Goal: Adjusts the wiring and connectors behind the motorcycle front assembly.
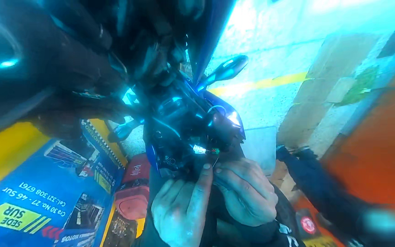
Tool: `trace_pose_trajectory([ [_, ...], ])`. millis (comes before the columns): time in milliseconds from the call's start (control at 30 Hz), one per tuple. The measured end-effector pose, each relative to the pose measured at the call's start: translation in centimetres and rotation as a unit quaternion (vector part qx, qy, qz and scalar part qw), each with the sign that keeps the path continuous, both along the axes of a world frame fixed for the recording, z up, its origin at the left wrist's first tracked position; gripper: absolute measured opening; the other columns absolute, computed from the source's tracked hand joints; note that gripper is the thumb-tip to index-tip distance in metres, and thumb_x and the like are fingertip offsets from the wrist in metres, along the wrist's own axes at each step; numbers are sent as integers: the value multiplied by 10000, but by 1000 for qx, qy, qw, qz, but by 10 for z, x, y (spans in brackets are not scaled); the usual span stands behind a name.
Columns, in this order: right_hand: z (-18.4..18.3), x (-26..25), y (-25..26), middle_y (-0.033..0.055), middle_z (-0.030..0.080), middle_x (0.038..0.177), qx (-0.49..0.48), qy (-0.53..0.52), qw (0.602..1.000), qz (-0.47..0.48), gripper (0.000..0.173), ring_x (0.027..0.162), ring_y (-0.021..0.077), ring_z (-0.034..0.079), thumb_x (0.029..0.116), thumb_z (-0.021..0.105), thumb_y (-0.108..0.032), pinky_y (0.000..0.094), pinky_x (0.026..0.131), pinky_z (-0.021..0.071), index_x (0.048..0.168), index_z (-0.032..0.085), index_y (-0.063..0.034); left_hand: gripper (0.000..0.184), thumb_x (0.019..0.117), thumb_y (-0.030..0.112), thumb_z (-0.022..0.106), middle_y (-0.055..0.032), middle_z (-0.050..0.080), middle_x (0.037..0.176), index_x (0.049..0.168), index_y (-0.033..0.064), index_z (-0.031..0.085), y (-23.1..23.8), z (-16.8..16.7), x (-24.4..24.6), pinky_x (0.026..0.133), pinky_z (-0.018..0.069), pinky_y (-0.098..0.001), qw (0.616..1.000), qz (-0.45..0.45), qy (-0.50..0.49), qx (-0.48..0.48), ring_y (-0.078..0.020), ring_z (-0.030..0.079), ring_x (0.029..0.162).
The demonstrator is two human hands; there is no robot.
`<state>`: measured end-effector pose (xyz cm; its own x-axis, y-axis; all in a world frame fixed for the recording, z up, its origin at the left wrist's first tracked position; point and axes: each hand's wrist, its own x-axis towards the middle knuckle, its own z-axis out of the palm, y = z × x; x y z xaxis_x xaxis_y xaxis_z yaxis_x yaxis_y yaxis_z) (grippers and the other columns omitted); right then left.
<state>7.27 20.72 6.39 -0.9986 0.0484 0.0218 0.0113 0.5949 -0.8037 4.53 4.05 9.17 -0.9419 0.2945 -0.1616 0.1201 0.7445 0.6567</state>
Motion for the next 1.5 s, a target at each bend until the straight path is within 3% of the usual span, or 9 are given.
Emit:
trace_pose_trajectory([
  [500,-3,0,1,40,747,1026,-10,-2,999,-39,86,996,172,712,913,770,-146,379,932,591,987,749,-108,243,1056,187,541,-49,683,718,1200,49,679,-14,-3,11,653,526,-303,998,-12,-20,58,-170,619,620],
  [767,-4,4,0,29,747,1027,-34,-9,999,-39,83,997,164,709,913,771,-156,371,938,587,987,757,-121,214,1018,131,586,-40,683,693,1179,64,711,-4,-13,3,624,520,-308,998,1,0,60,-170,611,600],
  [867,-2,9,2,20,739,1067,-48,-48,996,-62,122,1028,159,709,934,757,-193,361,935,602,1035,727,-132,328,1093,293,477,-36,745,960,1336,124,618,-25,-4,11,789,579,-279,986,42,-120,109,-116,698,821],
  [967,-6,9,8,25,719,1136,-57,-66,994,-65,197,1078,172,689,938,751,-236,352,932,602,1104,706,-141,363,1089,344,488,33,712,1047,1423,214,549,-45,-14,-5,780,619,-268,945,107,-221,218,-70,695,889],
  [1067,-4,7,9,22,700,1174,-47,-74,995,-39,221,1114,174,670,926,768,-265,346,956,588,1102,696,-153,231,1089,266,476,45,671,1061,1239,158,615,-47,-35,-36,796,586,-259,932,33,-213,291,-66,654,928],
  [1200,0,3,14,27,700,1192,-29,-78,996,-11,254,1119,176,671,914,783,-268,348,962,589,1119,698,-144,471,947,347,687,30,700,1023,1357,122,632,-41,-60,-73,844,557,-281,902,-193,-231,308,-57,633,901],
  [1267,4,0,15,35,695,1188,-3,-73,997,6,259,1112,171,670,905,793,-262,337,954,591,1114,706,-137,437,900,332,718,25,763,1018,1289,132,702,-34,-79,-77,826,555,-307,900,-258,-166,309,-70,679,869],
  [1333,6,-3,16,37,688,1178,18,-69,997,23,257,1103,159,671,898,799,-266,326,948,593,1102,708,-138,335,916,294,704,9,776,1011,1207,135,752,-32,-90,-82,818,595,-293,892,-282,-142,323,-70,716,874],
  [1500,6,-8,22,49,704,1147,23,-59,996,59,247,1101,174,681,892,795,-237,362,971,592,1092,702,-125,413,879,390,744,28,770,1040,1244,197,738,-27,-91,-88,734,610,-331,900,-302,-135,283,-78,725,857],
])
